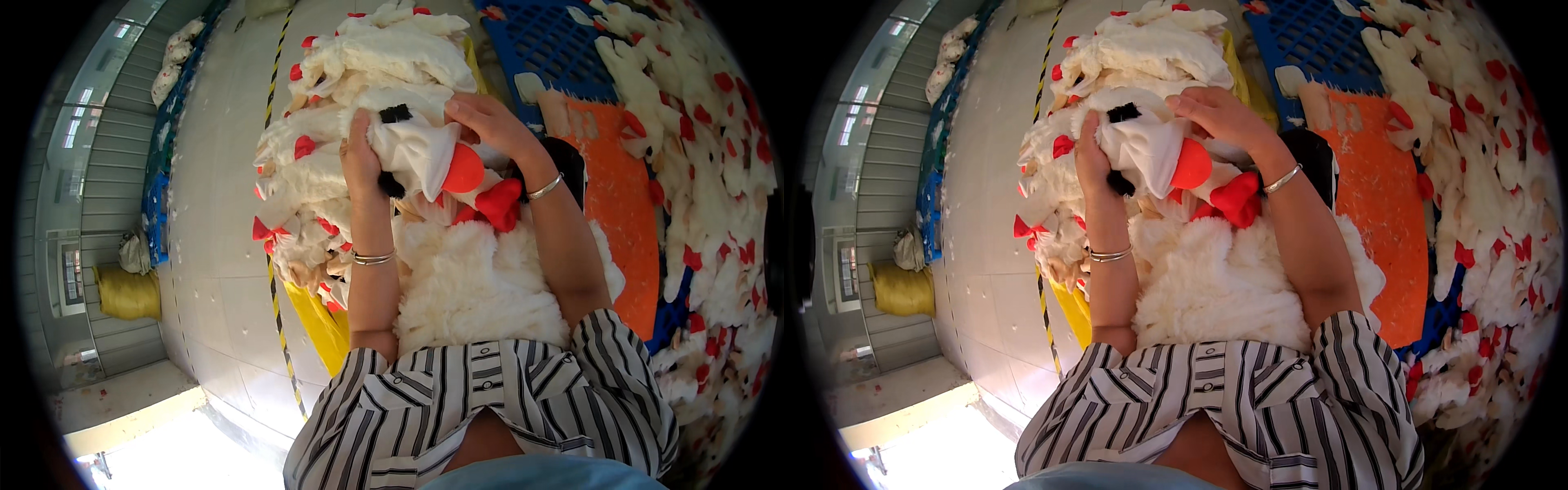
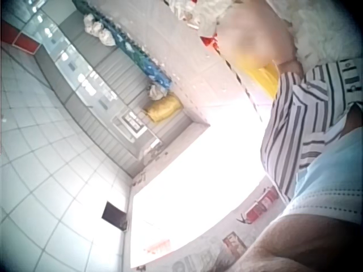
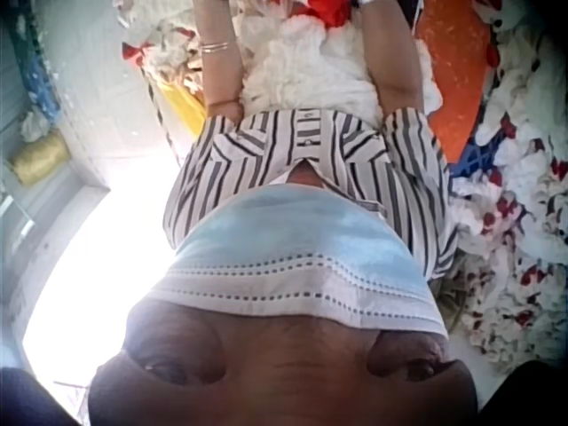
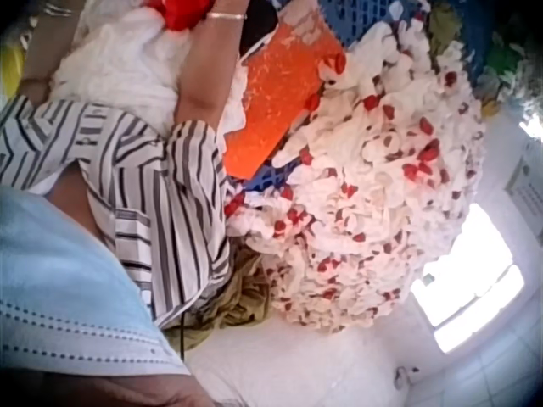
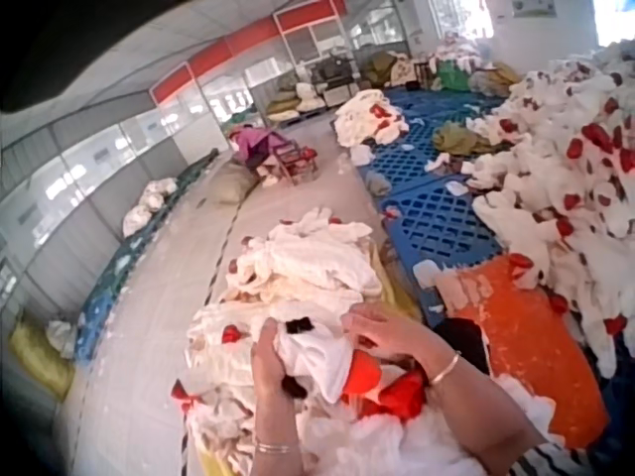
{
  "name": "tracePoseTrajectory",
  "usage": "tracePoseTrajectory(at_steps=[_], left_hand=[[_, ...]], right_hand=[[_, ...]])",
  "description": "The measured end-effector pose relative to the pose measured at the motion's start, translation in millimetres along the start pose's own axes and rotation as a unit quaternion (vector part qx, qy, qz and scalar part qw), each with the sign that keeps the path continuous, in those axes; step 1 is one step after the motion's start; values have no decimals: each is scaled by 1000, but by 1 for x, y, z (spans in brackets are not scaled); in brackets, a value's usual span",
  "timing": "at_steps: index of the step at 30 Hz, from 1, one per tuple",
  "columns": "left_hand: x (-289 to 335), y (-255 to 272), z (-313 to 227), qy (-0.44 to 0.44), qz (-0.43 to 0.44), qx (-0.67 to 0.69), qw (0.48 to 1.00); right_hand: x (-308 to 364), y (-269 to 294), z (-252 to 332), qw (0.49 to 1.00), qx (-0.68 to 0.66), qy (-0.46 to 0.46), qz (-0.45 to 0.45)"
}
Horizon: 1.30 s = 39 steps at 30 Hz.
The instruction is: The person assembles white stuffed animal toys by hand. They pick up a white plush body, insert a red fabric piece into the head opening, and adjust the ears and face. The person repeats this process for multiple units, placing the finished toys into a pile on a yellow sheet.
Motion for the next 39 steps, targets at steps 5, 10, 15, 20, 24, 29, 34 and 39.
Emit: tracePoseTrajectory(at_steps=[5,10,15,20,24,29,34,39], left_hand=[[0,21,-5,40,-19,43,998],[4,26,-15,-30,-62,44,997],[12,23,-20,-64,-92,35,993],[13,14,-17,-85,-84,1,993],[0,28,5,-114,-55,5,992],[14,-8,8,-39,189,-181,964],[48,-36,4,25,331,-291,897],[3,-42,-65,-53,155,24,986]], right_hand=[[5,-40,-14,978,99,-69,170],[11,-44,-7,978,-28,-154,140],[12,-40,12,989,-20,-120,79],[14,-66,3,969,206,-42,133],[25,-34,58,984,-177,16,-12],[33,-6,74,984,-150,77,-63],[17,6,39,971,-216,88,-49],[12,-5,37,990,45,135,-25]])
Point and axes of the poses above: each hand's wrist, its own x-axis away from the middle knuckle, its own y-axis out of the back of the hand, z = x × y, the point moved 6 cm from there along -x, towards the middle knuckle, and after that the axes turned 4 degrees about z, right-handed, at the moved point
